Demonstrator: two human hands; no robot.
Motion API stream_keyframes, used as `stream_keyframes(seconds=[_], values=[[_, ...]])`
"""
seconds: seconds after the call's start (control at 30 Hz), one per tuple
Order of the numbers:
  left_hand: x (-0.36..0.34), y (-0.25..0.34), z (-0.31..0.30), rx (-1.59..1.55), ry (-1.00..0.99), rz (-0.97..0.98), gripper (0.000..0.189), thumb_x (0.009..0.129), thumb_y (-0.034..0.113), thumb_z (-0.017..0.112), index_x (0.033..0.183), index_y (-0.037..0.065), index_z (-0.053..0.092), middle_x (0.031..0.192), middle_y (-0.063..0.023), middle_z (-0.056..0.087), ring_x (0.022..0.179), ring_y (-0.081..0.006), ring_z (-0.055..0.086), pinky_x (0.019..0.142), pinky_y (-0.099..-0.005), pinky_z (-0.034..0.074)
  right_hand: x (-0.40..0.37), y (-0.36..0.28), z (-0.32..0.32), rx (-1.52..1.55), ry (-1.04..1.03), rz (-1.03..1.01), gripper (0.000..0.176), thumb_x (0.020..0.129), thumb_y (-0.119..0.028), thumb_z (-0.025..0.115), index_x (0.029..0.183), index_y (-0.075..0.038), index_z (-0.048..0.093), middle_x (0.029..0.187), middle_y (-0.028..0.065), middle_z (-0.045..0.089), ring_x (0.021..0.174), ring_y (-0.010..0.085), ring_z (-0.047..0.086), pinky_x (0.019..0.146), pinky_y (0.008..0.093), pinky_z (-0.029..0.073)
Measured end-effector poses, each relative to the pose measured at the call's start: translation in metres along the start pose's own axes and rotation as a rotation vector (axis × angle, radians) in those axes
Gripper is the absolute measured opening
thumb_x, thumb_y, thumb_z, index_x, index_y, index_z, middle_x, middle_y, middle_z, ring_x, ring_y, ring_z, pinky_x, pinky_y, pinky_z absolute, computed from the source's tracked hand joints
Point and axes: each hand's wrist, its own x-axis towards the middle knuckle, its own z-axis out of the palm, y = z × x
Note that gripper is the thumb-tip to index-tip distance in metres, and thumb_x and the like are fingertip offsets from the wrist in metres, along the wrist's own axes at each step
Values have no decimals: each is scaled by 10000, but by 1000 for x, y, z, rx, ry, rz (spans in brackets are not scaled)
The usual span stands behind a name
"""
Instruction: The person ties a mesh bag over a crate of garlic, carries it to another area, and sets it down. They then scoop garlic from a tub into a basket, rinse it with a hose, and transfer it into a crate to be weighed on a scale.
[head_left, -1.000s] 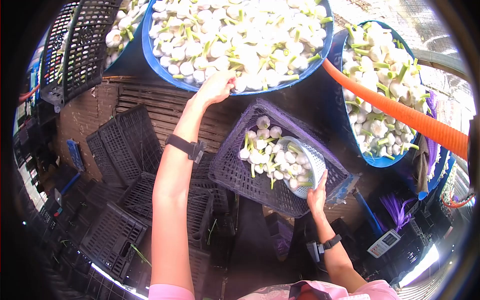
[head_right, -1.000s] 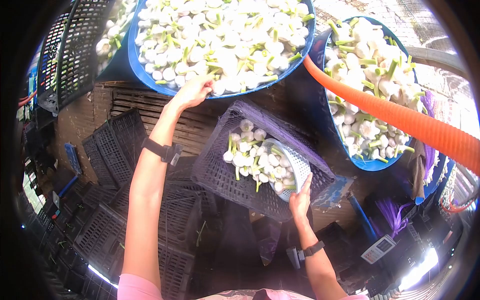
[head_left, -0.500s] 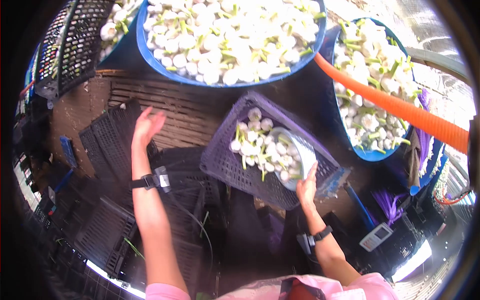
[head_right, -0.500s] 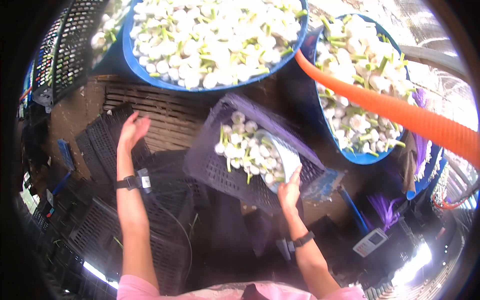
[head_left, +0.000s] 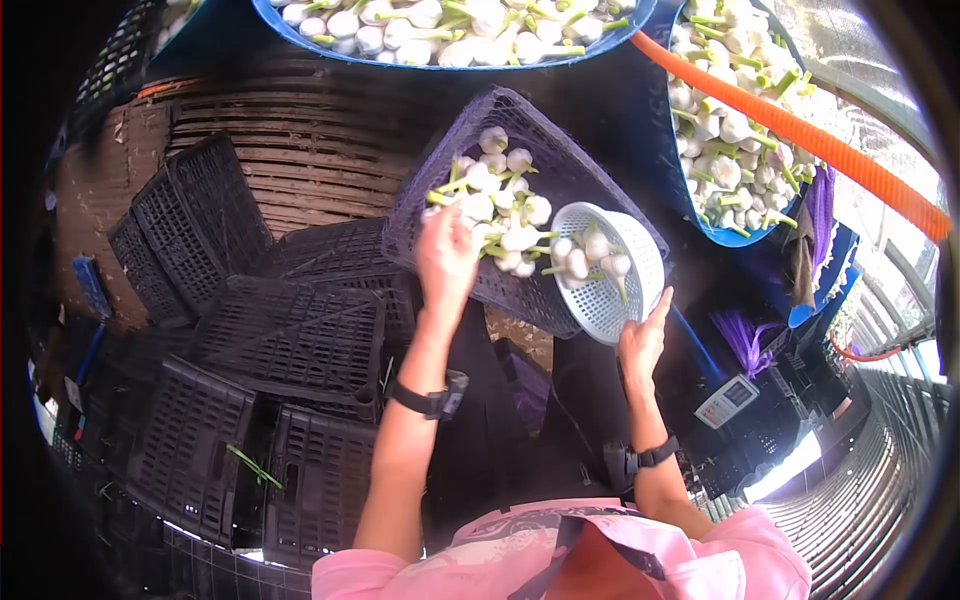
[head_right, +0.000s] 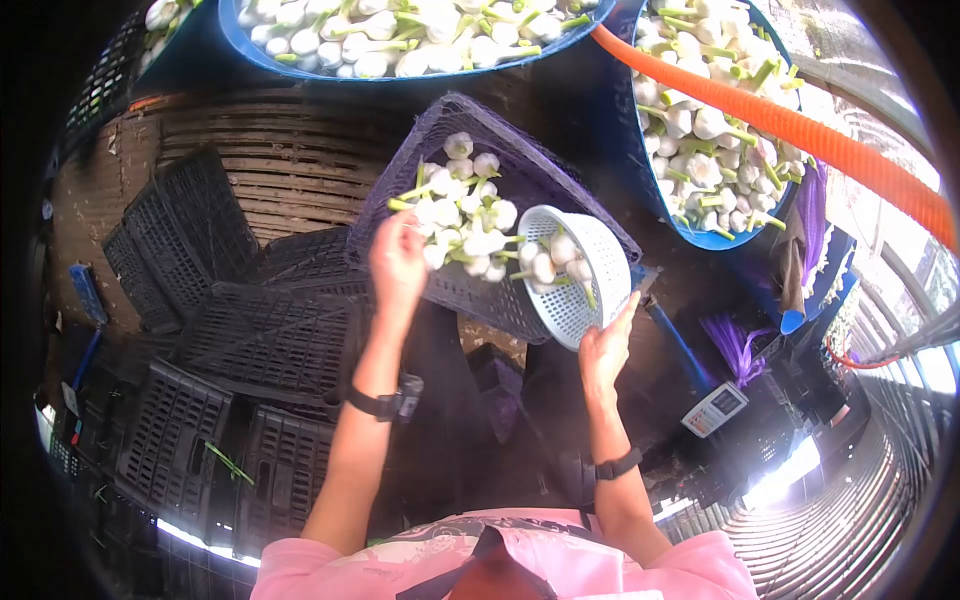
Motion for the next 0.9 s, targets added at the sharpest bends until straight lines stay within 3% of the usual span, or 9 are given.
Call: stream_keyframes(seconds=[0.1, 0.2, 0.3, 0.33, 0.47, 0.67, 0.73, 0.8, 0.9], values=[[-33, -22, 35, 336, -184, -20, 637, 771, 76, 612, 1343, 1, 343, 1263, -299, 435, 1153, -424, 445, 1002, -478, 334, -14, -1, -20, 24, 36, -56, 810, 733, 61, 466, 1453, -85, 122, 1252, 304, 474, 1104, 427, 521, 910, 451, 424], [-47, -32, 60, 469, -240, -259, 759, 761, 147, 647, 1401, 23, 259, 1380, -317, 289, 1253, -473, 314, 1055, -478, 268, -22, 3, -29, 45, 51, -122, 809, 737, 80, 477, 1451, -87, 134, 1301, 277, 439, 1119, 428, 507, 908, 445, 429], [-45, -35, 79, 521, -178, -231, 758, 757, 159, 645, 1404, 45, 268, 1387, -298, 282, 1230, -466, 341, 1051, -472, 274, -24, -2, -32, 14, 115, -161, 792, 740, 90, 481, 1445, -82, 164, 1298, 267, 444, 1119, 431, 503, 888, 442, 442], [-42, -29, 83, 625, -243, -374, 742, 764, 168, 628, 1408, 72, 272, 1402, -271, 262, 1212, -441, 370, 1004, -467, 340, -27, -4, -32, 21, 144, -205, 790, 729, 109, 463, 1441, -79, 178, 1326, 257, 425, 1167, 412, 474, 928, 431, 419], [-38, -31, 84, 448, -163, -375, 764, 755, 175, 638, 1417, 101, 264, 1408, -234, 269, 1124, -396, 448, 881, -421, 455, -20, 3, -36, 36, 195, -258, 732, 760, 124, 452, 1428, -68, 222, 1383, 232, 375, 1207, 392, 454, 948, 408, 420], [-24, -26, 98, 527, -126, -366, 757, 723, 201, 654, 1400, 141, 322, 1414, -203, 290, 1131, -355, 421, 913, -447, 411, -16, 22, -49, 191, 199, -282, 630, 852, 72, 471, 1426, -55, 244, 1396, 192, 390, 1138, 257, 540, 933, 331, 426], [-31, -27, 116, 546, -47, -338, 763, 677, 234, 683, 1373, 164, 379, 1394, -198, 303, 1144, -359, 377, 960, -457, 351, -6, 14, -55, 235, 273, -343, 594, 858, 55, 461, 1409, 5, 246, 1394, 196, 374, 1219, 267, 454, 1006, 339, 351], [-51, -28, 126, 626, -200, -348, 715, 678, 255, 690, 1339, 212, 421, 1385, -147, 314, 1198, -410, 323, 963, -459, 348, 6, 3, -62, 266, 311, -416, 576, 834, 36, 470, 1378, 55, 282, 1399, 176, 358, 1299, 261, 345, 1065, 349, 261], [-78, -43, 142, 669, -412, -301, 683, 687, 301, 690, 1320, 223, 447, 1414, -110, 294, 1234, -473, 266, 955, -481, 375, 30, -6, -68, 119, 337, -525, 539, 874, 9, 488, 1375, 46, 293, 1417, 180, 331, 1284, 267, 371, 1049, 353, 297]])
